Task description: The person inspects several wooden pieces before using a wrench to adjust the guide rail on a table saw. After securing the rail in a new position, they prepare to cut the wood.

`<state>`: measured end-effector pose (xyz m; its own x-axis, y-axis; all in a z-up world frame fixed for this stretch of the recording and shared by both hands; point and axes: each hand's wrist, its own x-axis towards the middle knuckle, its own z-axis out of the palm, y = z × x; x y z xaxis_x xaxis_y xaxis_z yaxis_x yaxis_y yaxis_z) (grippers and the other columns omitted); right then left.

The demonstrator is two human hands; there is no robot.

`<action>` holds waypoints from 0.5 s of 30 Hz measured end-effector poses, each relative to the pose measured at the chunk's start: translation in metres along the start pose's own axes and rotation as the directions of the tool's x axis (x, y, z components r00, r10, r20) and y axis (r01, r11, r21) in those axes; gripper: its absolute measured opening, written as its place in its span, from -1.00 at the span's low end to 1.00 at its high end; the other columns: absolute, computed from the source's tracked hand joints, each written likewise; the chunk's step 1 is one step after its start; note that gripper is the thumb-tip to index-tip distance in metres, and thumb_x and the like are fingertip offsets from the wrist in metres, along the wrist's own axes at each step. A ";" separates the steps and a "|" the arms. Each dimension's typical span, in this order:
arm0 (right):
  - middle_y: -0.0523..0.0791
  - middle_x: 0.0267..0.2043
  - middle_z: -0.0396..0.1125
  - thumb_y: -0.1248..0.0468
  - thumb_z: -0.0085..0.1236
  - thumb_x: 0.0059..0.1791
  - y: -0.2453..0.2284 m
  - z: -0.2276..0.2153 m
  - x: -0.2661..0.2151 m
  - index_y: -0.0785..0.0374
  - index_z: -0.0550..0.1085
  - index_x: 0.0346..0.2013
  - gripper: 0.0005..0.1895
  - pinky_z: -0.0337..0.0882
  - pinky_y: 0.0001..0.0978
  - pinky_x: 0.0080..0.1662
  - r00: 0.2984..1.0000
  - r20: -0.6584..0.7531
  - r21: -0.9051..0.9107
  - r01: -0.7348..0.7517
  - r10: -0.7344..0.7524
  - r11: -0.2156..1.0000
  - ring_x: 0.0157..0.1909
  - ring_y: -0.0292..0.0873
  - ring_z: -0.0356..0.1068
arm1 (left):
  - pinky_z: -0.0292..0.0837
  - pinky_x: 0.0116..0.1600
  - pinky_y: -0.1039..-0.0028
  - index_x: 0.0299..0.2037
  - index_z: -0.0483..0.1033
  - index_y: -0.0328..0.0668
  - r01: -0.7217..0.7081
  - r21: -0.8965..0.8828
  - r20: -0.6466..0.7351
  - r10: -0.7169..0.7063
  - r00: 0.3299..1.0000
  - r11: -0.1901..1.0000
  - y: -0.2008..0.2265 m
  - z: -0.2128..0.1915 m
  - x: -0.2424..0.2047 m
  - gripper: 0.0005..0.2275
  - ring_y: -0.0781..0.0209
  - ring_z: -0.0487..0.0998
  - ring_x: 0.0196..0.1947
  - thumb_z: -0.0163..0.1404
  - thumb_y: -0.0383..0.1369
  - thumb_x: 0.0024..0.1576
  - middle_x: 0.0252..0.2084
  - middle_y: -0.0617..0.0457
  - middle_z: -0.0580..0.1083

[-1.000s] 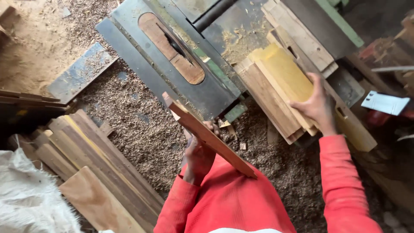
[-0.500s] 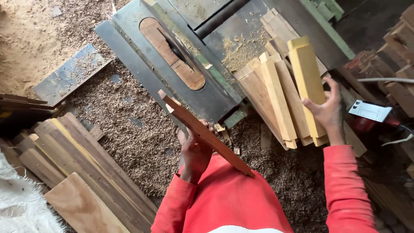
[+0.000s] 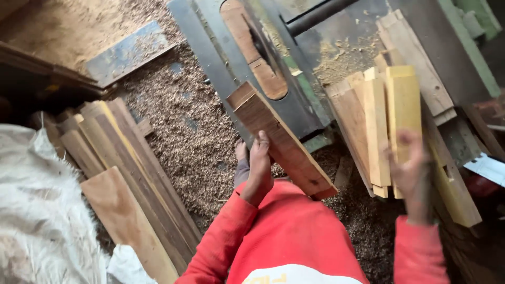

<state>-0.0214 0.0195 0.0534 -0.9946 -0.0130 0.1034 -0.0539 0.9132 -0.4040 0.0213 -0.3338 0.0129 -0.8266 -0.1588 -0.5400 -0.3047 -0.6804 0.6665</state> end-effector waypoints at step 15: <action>0.11 0.30 0.29 -0.19 0.41 -0.28 -0.142 -0.021 -0.060 0.21 0.11 0.41 0.14 0.37 -0.02 0.24 0.603 0.734 0.629 -0.429 -0.314 0.648 0.32 0.05 0.31 | 0.45 0.14 0.24 0.28 0.33 -0.24 0.301 -0.673 0.506 0.123 0.854 0.676 0.041 0.025 -0.002 -0.55 0.08 0.47 -0.08 -0.29 -0.05 0.40 -0.18 -0.01 0.44</action>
<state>0.0480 -0.1010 0.1237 -0.6481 -0.5931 -0.4777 0.3351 0.3412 -0.8782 -0.0012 -0.3432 0.0548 -0.9826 0.1422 -0.1190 -0.1361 -0.9890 -0.0580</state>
